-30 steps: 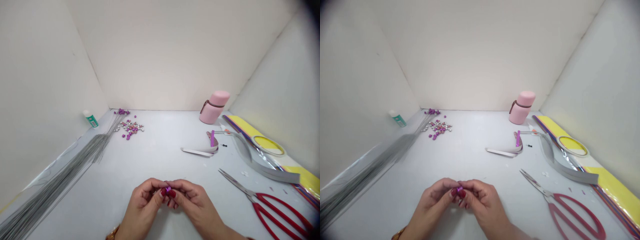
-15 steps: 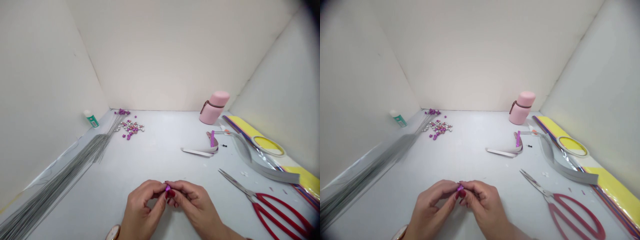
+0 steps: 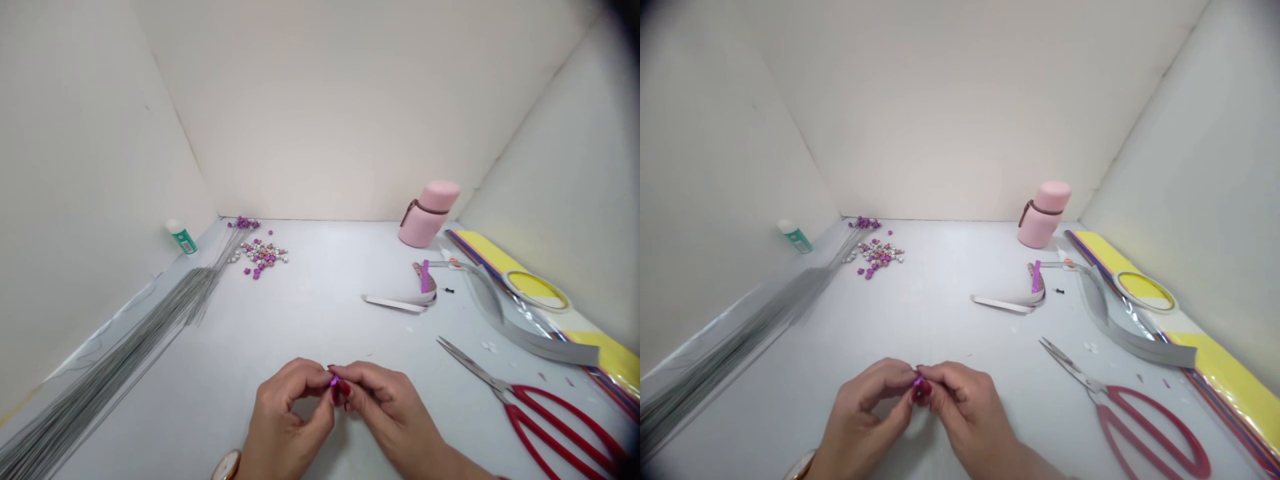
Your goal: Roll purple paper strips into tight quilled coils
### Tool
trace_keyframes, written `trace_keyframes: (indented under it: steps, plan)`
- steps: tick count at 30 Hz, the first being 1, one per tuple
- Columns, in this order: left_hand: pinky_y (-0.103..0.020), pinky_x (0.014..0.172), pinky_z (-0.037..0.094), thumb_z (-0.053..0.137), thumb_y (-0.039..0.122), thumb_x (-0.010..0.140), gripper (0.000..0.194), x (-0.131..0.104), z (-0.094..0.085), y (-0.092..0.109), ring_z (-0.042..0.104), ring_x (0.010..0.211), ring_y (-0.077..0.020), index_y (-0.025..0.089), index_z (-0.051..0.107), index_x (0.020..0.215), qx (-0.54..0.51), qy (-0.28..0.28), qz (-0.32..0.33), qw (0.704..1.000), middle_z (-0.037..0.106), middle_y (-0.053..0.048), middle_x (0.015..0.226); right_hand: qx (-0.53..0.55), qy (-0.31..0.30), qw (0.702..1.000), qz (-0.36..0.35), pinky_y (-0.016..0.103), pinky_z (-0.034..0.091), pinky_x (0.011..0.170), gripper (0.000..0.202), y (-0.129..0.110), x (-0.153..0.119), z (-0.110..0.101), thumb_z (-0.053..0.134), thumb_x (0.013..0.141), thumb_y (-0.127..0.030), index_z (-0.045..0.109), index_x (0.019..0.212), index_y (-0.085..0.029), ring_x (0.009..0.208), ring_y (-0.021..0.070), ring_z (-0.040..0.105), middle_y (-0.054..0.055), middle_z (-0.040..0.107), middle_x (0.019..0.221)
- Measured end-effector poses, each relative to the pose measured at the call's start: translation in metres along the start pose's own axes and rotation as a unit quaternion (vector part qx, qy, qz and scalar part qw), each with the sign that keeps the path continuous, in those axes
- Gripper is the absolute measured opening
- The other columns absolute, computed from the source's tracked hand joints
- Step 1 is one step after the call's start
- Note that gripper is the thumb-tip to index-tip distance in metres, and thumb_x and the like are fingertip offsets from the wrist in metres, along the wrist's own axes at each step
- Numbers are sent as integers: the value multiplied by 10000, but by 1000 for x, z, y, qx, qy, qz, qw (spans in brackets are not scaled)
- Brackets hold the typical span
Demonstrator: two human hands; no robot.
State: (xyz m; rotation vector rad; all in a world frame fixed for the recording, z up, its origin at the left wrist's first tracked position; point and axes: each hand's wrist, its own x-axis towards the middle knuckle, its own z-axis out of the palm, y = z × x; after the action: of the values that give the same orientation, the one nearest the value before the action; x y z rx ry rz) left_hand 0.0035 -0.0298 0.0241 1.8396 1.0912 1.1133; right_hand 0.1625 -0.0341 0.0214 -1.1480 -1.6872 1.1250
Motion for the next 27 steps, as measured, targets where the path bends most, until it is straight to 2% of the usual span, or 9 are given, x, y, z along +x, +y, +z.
trace_keyframes:
  steps: [10, 18, 24, 27]
  plan:
    - [-194, 574, 509, 537, 59, 720, 112, 0, 2, -1, 600, 623, -117, 143, 605, 749, 9, 26, 17, 999, 620, -34, 685, 19, 2, 1000, 7, 222, 479, 613, 207, 3, 0, 1, 498, 814, -208, 641, 964, -208, 633, 134, 586, 19, 643, 712]
    - [-204, 566, 490, 543, 31, 676, 118, 1, 2, 0, 596, 596, -121, 142, 578, 653, 30, 33, 33, 998, 616, -33, 652, 110, -31, 990, 83, 218, 476, 615, 160, -2, 4, -2, 555, 782, -255, 676, 876, -208, 671, 142, 598, 15, 669, 712]
    - [-183, 555, 494, 536, 18, 679, 134, 1, 5, -1, 601, 585, -109, 149, 558, 663, 45, 36, 49, 997, 619, -25, 646, -7, -13, 1000, 3, 207, 466, 602, 190, 2, -1, -1, 484, 818, -191, 652, 905, -203, 619, 125, 585, 10, 647, 691]
    - [-185, 556, 501, 536, 8, 666, 148, 0, 7, -3, 604, 580, -112, 153, 564, 683, 87, 68, 96, 989, 626, -30, 648, -47, 2, 998, -33, 204, 471, 597, 202, 4, -4, 2, 454, 819, -156, 627, 917, -191, 611, 124, 587, 17, 640, 703]
